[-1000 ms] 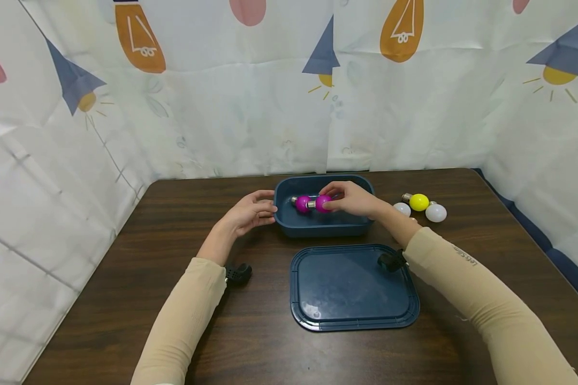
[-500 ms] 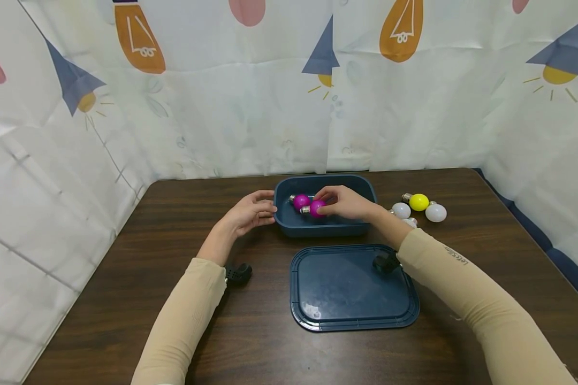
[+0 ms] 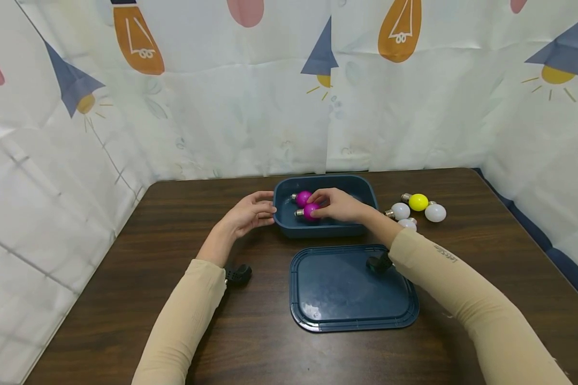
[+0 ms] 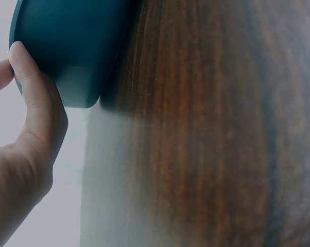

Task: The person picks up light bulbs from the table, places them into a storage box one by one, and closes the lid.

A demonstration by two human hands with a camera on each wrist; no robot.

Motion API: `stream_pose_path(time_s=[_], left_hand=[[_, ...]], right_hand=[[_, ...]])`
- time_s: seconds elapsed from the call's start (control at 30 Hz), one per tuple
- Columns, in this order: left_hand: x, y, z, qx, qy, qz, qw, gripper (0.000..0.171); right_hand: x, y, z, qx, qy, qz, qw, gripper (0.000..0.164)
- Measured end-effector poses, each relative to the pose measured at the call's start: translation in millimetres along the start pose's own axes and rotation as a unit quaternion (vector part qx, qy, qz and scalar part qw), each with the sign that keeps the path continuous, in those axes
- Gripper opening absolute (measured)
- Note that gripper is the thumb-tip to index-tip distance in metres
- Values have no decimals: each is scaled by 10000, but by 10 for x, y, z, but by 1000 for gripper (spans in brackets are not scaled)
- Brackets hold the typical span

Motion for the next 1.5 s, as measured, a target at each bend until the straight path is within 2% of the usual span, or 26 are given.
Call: stream_pose_path(time_s=[0.4, 0.93, 1.5], left_hand=[[16, 0, 6, -8, 9, -14, 10000, 60], [14, -15, 19, -38, 1, -26, 10000, 59], [7, -8, 20, 9, 37, -47, 10000, 61]], right_hand=[[-80, 81, 36, 221, -103, 104, 9996, 35], [-92, 52, 69, 235, -72, 202, 9995, 37], [16, -23, 0, 129, -124, 192, 9997, 38]])
Point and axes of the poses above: each hand's wrist, its own y-axis towards the middle knuckle, its own x-axis out of the back of the hand, z = x × y, the point moved 1 cm from there along y, towards the middle knuckle, and after that the axes turned 9 degrees about -z, right-handed, at the moved point
